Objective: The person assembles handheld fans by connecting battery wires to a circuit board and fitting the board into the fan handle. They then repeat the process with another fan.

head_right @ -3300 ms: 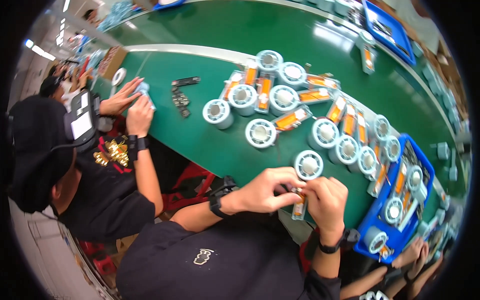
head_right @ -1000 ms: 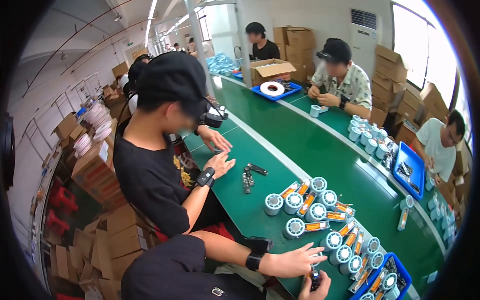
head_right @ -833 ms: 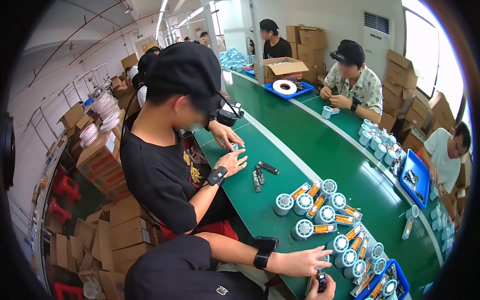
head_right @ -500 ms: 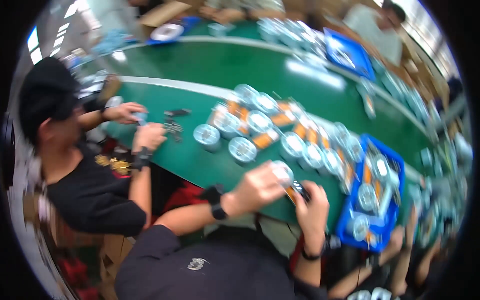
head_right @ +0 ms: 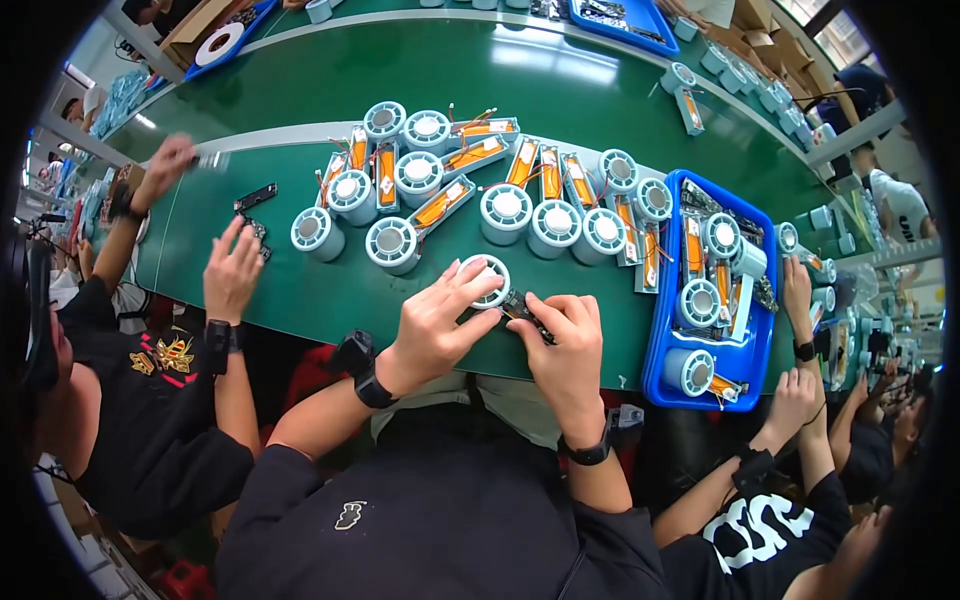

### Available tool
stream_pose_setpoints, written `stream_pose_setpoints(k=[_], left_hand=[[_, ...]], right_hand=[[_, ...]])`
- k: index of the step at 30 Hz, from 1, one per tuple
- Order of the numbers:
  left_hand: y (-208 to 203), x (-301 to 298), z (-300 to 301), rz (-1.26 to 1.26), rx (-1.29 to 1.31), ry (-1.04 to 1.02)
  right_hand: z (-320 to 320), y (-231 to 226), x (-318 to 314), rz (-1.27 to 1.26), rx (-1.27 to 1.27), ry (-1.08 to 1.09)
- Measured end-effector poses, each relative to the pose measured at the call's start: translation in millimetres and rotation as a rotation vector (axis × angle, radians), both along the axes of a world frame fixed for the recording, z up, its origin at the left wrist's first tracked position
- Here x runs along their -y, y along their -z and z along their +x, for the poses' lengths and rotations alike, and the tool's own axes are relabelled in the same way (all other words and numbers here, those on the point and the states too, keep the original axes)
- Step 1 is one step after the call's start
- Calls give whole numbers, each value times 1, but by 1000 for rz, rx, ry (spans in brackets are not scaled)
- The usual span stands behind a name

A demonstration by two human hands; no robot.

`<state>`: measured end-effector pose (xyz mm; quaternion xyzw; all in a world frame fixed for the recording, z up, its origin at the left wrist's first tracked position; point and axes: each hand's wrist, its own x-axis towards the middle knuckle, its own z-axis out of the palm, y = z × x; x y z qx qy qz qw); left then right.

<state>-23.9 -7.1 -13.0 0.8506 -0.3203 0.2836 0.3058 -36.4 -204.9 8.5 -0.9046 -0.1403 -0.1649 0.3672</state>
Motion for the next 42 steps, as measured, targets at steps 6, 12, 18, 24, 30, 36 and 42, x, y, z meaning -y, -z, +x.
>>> stream_pose_setpoints(k=[6,12,18,24,30,36,42], left_hand=[[-4,1,5,41,24,-5],[-13,2,8,114,5,-36],[-29,6,12,212,-9,-68],[-27,6,16,275,-149,96],[-82,-7,45,164,112,-64],[-128,-53,204,39,15,-346],[-35,-107,336,316,-249,-764]], right_hand=[[5,-1,5,-17,-69,-77],[12,-1,11,-57,-33,-177],[6,31,41,521,-478,-118],[-9,46,31,665,-432,-64],[-11,70,32,807,-117,-6],[-9,43,-1,140,-63,13],[-9,43,-1,-206,-120,-82]])
